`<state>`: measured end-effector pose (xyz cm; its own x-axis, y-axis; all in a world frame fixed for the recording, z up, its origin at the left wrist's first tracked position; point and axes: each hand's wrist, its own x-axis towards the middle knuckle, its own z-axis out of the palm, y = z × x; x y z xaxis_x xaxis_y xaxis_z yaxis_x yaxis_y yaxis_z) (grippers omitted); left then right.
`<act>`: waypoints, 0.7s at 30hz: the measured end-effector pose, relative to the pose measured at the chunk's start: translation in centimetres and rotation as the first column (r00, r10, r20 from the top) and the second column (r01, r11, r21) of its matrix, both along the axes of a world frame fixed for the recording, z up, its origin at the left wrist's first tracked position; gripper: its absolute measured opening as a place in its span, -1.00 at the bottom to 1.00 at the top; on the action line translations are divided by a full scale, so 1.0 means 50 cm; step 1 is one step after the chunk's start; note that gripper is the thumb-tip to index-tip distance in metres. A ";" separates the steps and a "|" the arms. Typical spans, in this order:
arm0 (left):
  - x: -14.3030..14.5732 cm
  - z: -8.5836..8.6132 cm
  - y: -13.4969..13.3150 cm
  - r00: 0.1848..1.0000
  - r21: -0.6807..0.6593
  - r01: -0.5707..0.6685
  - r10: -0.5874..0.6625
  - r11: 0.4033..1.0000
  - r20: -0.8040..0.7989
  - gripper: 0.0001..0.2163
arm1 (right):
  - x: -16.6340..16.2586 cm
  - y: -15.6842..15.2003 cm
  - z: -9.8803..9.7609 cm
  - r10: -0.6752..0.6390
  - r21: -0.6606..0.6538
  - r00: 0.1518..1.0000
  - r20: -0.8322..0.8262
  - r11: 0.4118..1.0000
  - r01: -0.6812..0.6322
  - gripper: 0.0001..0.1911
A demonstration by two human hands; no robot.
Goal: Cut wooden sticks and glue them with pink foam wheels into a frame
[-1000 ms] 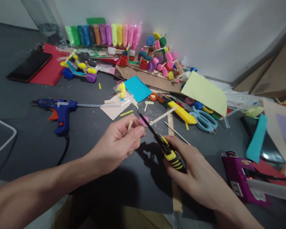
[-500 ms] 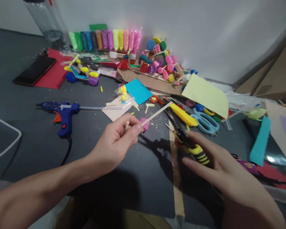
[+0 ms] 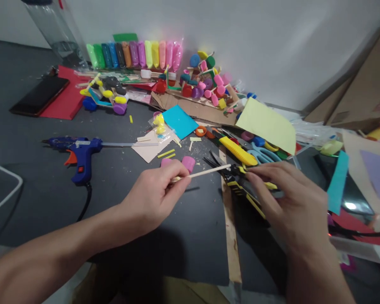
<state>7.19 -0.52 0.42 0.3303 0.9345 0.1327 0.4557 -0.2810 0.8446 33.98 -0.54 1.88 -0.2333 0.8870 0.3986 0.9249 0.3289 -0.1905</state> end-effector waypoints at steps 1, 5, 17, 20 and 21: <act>0.001 -0.002 0.000 0.997 0.019 0.041 -0.040 0.999 -0.063 -0.84 | -0.018 -0.007 0.010 0.057 0.117 0.998 -0.035 0.992 -0.053 -0.84; 0.012 -0.011 -0.005 0.958 0.108 0.177 -0.145 0.978 -0.249 -0.81 | -0.079 -0.013 0.021 0.424 0.022 0.906 -0.002 0.905 -0.424 -0.80; 0.027 -0.029 -0.007 0.849 0.042 0.318 -0.265 0.947 -0.458 -0.81 | -0.106 -0.016 -0.020 0.418 -0.320 0.905 -0.076 0.850 -0.419 -0.75; 0.029 -0.030 -0.010 0.840 -0.030 0.299 -0.278 0.954 -0.466 -0.80 | -0.114 -0.022 -0.026 0.391 -0.309 0.920 -0.018 0.873 -0.377 -0.75; 0.030 -0.030 -0.010 0.836 -0.047 0.291 -0.278 0.956 -0.472 -0.79 | -0.116 -0.024 -0.028 0.385 -0.305 0.923 -0.010 0.878 -0.370 -0.74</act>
<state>8.68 -1.04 -1.07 0.6100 0.7881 -0.0831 0.6915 -0.4782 0.5414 28.20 -1.73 0.50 -0.5864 0.8022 0.1118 0.7526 0.5907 -0.2908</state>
